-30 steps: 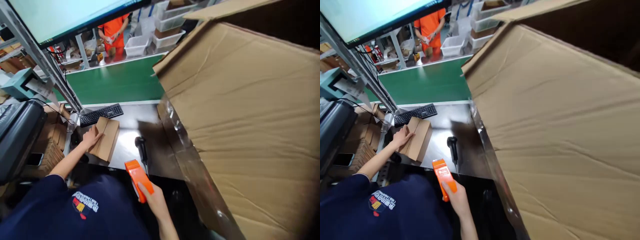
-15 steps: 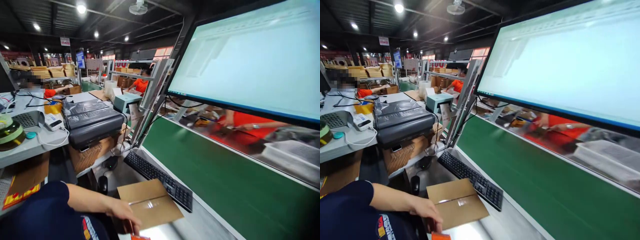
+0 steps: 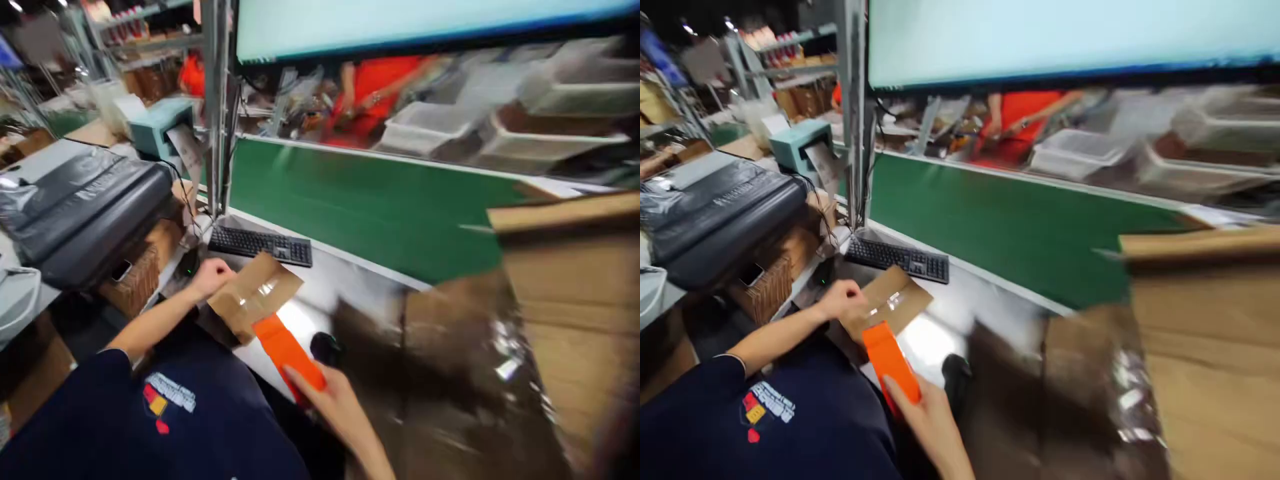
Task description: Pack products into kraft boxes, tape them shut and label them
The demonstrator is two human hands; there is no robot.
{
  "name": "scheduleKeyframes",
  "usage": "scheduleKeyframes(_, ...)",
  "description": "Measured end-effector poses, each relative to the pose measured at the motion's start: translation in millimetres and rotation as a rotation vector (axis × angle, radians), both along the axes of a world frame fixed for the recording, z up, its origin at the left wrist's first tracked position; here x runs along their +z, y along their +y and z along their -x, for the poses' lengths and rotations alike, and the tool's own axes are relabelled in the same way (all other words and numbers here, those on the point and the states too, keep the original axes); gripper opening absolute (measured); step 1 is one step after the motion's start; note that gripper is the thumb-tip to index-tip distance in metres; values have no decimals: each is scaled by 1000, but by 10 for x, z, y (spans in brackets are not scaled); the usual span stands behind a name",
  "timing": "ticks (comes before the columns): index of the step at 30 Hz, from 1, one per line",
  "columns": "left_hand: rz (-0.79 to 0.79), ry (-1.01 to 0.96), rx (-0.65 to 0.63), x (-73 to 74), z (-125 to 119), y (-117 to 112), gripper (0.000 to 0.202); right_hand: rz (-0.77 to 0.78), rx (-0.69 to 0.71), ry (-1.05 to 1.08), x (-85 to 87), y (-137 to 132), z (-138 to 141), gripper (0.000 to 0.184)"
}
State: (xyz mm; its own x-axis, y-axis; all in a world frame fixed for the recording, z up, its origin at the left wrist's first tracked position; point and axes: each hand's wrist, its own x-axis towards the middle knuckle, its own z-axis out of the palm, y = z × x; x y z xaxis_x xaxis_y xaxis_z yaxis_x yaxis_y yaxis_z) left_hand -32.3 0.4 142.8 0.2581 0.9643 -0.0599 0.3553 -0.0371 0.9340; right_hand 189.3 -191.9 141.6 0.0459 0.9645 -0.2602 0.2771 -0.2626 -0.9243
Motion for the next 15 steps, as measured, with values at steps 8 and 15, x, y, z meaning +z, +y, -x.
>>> scheduleKeyframes(8, 207, 64, 25, -100, 200, 1185, 35, 209, -74, 87, -147, -40, -820, 55)
scheduleKeyframes(15, 239, 11, 56, -181, 153, 1114, 50, 192, -110, 136, -182, 1, -870, 53)
